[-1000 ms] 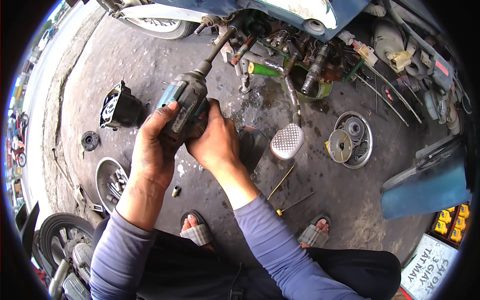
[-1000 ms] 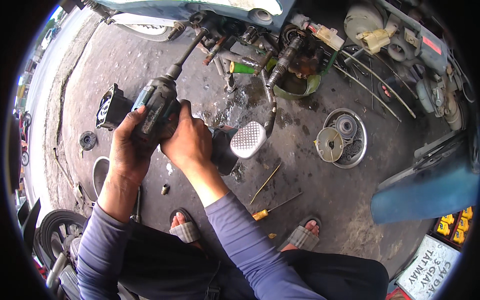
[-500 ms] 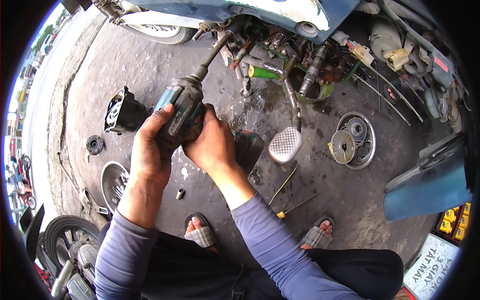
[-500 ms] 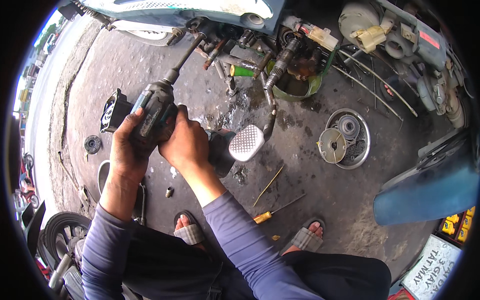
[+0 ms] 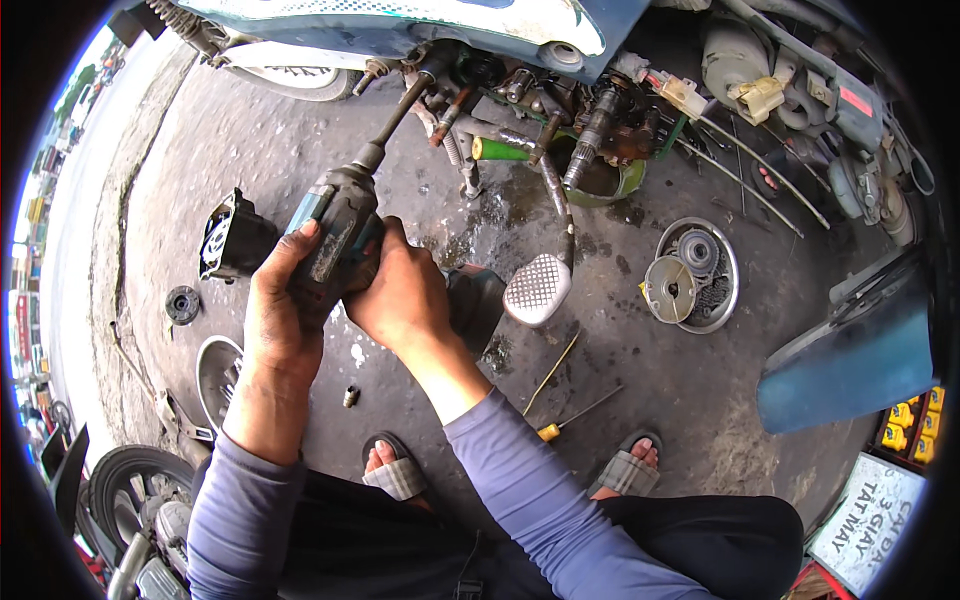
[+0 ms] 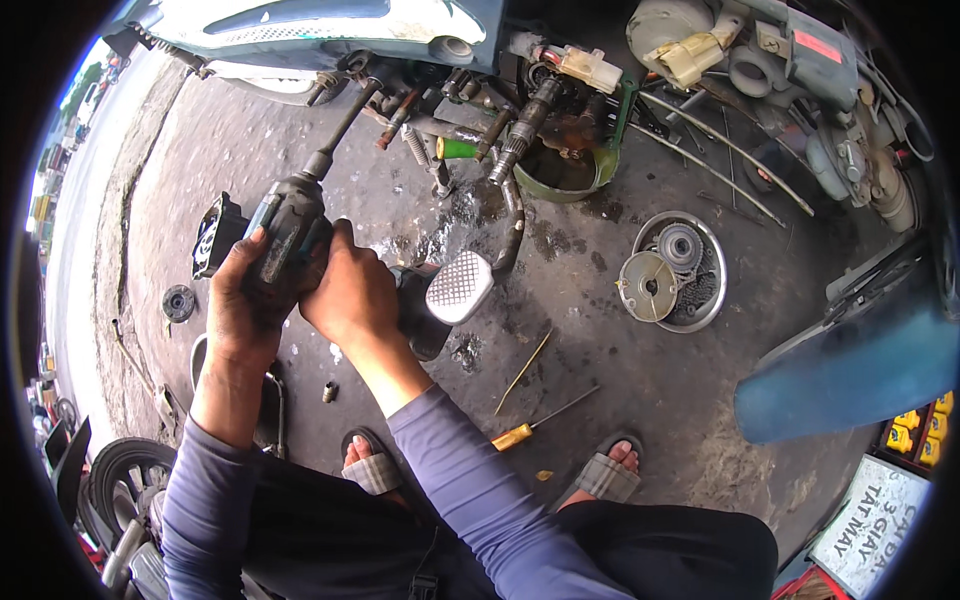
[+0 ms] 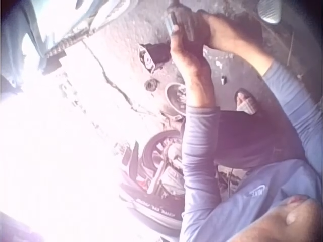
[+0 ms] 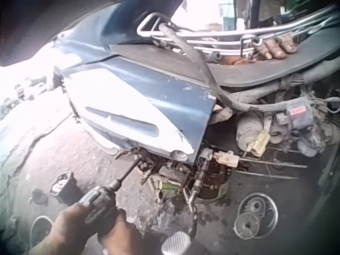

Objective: Repairing and reassembling motorcycle engine and body components.

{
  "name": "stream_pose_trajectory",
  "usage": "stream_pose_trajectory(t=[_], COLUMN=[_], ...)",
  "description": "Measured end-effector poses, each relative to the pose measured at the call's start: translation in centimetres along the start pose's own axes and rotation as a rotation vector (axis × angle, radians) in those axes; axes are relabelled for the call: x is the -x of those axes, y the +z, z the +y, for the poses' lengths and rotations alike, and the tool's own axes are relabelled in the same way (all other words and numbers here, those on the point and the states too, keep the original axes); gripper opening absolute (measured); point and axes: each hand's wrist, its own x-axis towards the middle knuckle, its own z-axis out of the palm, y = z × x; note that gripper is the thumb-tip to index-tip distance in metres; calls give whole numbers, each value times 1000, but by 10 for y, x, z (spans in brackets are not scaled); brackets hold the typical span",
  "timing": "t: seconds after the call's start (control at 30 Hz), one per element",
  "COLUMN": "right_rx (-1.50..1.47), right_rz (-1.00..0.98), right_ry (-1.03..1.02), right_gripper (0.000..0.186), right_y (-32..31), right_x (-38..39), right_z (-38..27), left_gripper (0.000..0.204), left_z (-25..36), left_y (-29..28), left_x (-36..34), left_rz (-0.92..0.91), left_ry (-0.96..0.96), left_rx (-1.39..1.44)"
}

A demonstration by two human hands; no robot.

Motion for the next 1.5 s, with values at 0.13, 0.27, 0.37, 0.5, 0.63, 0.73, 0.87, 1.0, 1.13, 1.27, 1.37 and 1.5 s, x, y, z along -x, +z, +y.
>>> stream_pose_trajectory(t=[0.13, 0.27, 0.37, 0.5, 0.63, 0.73, 0.87, 1.0, 1.13, 1.27, 1.37, 1.5], right_rx=[-5, 42, 33, 7, 34, 31, 28, 24, 33, 17, 3, 5], right_rz=[-20, -23, -14, -15, -12, 7, -32, -32, -31, -20, -21, -20], right_ry=[4, 21, 2, -6, -20, -5, 37, 35, 30, 15, 11, -4], right_gripper=[47, 49, 49, 47, 47, 45, 47, 48, 48, 47, 48, 48], right_y=[-4, -2, -3, -4, -2, -1, -6, -6, -4, -4, -4, -5], right_x=[2, 1, 1, 1, 1, 1, 3, 2, 1, 1, 1, 2], right_z=[-3, -2, -2, -1, -2, -1, -8, -6, -7, -6, -7, -6], left_gripper=[51, 51, 51, 51, 51, 52, 53, 52, 50, 49, 48, 47], left_z=[0, 0, 0, 0, 1, 2, 0, 1, 4, 5, 5, 5], left_y=[0, -2, -1, 1, 2, 3, -2, 1, 2, 4, 5, 3], left_x=[1, -1, 1, 3, 4, 4, 3, 3, 3, 3, 4, 2], left_rz=[-9, -19, -1, 7, 32, 39, 42, 49, 62, 68, 100, 99], left_ry=[0, -10, -4, 0, 5, -8, -12, -21, -29, -25, -27, -33], left_rx=[7, 8, -2, 11, 17, 16, 21, 31, 29, 31, 14, 16])
